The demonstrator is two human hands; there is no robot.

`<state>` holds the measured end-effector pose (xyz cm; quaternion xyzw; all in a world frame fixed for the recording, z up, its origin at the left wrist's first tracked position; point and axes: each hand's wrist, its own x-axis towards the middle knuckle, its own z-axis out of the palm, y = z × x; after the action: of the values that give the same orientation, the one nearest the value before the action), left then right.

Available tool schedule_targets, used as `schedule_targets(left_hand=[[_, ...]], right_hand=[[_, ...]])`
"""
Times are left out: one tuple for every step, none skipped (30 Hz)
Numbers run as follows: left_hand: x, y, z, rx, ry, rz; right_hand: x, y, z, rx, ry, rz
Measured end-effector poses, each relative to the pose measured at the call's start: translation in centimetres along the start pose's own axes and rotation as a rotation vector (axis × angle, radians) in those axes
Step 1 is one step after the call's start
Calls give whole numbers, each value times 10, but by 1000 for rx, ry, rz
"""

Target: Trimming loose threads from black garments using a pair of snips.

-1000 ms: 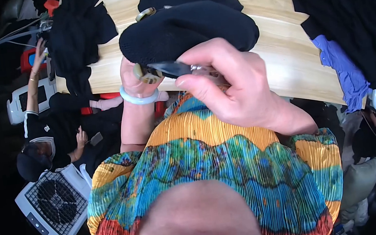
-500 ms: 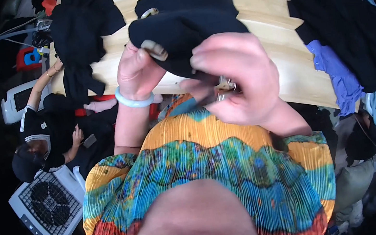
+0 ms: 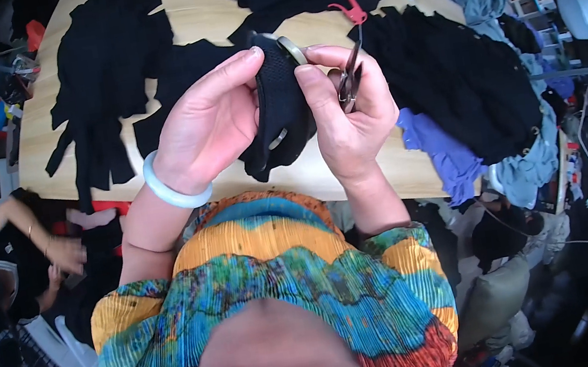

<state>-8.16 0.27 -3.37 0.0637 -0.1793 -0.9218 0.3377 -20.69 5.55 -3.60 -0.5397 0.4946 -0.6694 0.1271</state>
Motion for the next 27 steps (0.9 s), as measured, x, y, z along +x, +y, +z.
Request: schedule_targets(left_hand=[[1, -1, 4, -25, 1, 7], [3, -1, 7, -37, -14, 15], [4, -2, 9, -34, -20, 10], [5, -2, 10, -31, -24, 6], [5, -1, 12, -41, -33, 11], [5, 0, 14, -56, -35, -1], [5, 1, 14, -71, -34, -12], [5, 3, 13, -80, -38, -8], [4, 5, 10, -86, -49, -16], [4, 7, 7, -94, -58, -23], [4, 8, 7, -110, -51, -14], [6, 10, 7, -127, -42, -5], [9, 15, 6, -128, -84, -6], [11, 21, 3, -149, -103, 7], [10, 25, 2, -140, -111, 11], [10, 29, 1, -129, -119, 12], [12, 29, -8, -323, -123, 12], [14, 31, -13, -317, -114, 10], [17, 33, -18, -329, -147, 11], [18, 34, -22, -342, -176, 16], [19, 33, -26, -285, -133, 42], [21, 32, -33, -275, -121, 36], [22, 33, -43, -233, -107, 33], [21, 32, -50, -190, -92, 29], [17, 29, -54, -99, -56, 19], [13, 25, -53, 12, 12, 24], [8, 19, -49, 123, 78, 30]], right_hand=[[2, 0, 0, 87, 39, 40], [4, -1, 0, 177, 79, 83], [6, -4, 1, 197, 89, 77], [8, -4, -1, 186, 75, 69], [10, -4, -2, 200, 87, 74], [12, -4, -3, 215, 97, 80], [14, -4, -2, 206, 87, 77], [15, -5, 0, 222, 79, 94], [15, -5, 2, 238, 70, 112], [15, -5, 4, 233, 60, 114], [15, -4, 1, 307, 25, 156], [14, -4, -2, 383, -9, 198], [13, 5, -7, 332, -77, 207], [11, 13, -8, 312, -141, 226], [6, 19, -9, 293, -202, 246], [-4, 26, -6, 264, -199, 278], [-12, 23, -3, 293, -293, 353], [-18, 22, 7, 230, -284, 382], [-20, 19, 18, 279, -256, 402], [-21, 20, 19, 304, -276, 451], [-21, 21, 20, 330, -294, 500], [-20, 26, 20, 427, -270, 515], [-19, 27, 19, 418, -251, 533], [-17, 28, 17, 410, -233, 550], [-16, 26, 16, 399, -215, 538], [-14, 28, 11, 365, -207, 521], [-14, 28, 11, 346, -148, 501]])
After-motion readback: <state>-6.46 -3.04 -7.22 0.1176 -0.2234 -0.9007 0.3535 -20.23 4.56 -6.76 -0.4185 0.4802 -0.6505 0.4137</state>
